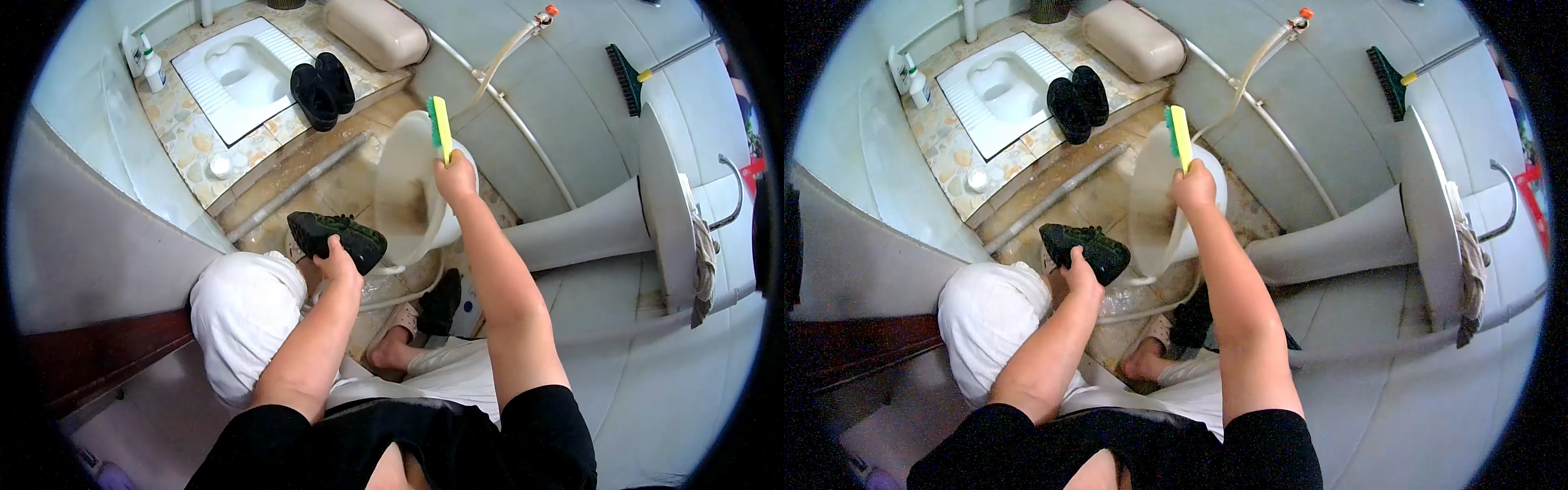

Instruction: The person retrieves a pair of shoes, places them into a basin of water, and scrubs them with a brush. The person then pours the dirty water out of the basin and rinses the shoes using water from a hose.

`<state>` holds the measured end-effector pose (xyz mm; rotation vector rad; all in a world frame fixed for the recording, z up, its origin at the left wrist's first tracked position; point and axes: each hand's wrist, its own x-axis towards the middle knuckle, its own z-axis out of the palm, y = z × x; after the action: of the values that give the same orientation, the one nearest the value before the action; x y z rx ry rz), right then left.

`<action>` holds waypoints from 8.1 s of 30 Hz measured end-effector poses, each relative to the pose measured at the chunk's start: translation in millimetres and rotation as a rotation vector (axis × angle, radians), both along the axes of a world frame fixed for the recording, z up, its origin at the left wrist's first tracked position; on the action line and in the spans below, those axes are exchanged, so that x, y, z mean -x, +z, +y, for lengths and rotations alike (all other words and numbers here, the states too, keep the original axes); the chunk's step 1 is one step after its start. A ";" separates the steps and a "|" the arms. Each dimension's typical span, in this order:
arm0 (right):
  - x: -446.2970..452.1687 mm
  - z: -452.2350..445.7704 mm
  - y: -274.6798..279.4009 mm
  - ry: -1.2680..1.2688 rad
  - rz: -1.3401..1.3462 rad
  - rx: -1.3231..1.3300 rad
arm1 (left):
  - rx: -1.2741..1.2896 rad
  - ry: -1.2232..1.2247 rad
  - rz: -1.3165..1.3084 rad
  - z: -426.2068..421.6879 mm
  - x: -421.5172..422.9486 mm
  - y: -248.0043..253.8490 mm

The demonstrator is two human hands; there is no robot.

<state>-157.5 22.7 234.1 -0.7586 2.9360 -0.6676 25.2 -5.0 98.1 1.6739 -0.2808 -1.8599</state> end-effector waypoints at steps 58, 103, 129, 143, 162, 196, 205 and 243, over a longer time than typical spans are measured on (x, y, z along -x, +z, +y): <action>-83.1 224.4 -189.2 -0.765 -0.474 -0.159 | 0.209 -0.502 0.055 -5.3 4.0 -29.5; 27.2 210.5 -87.3 -0.506 -0.131 -0.239 | 0.694 -1.642 -0.376 36.1 -28.4 -60.1; -142.1 103.6 -228.9 -0.611 -0.632 0.377 | 0.484 -1.136 -0.445 -3.8 -8.5 -80.5; -112.0 141.1 -52.3 -0.585 -0.909 1.055 | 0.059 -1.698 0.666 46.8 2.2 41.4; 289.1 -81.3 229.5 0.165 1.002 -0.587 | 0.197 -1.169 0.370 32.9 37.8 3.3; -27.9 127.7 -57.1 -0.542 -1.332 0.610 | 0.465 -1.132 0.087 65.6 33.6 19.9; -50.3 118.9 -89.3 -0.586 -1.258 0.904 | 0.693 -1.189 0.284 93.3 7.5 26.5; -79.2 159.7 -36.1 0.011 -0.452 -0.005 | 0.096 -0.892 -0.182 50.8 -25.5 -63.6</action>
<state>-78.3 182.3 198.0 -0.5354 2.5193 -0.7196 50.7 45.8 34.5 1.7972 -1.3483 -2.2172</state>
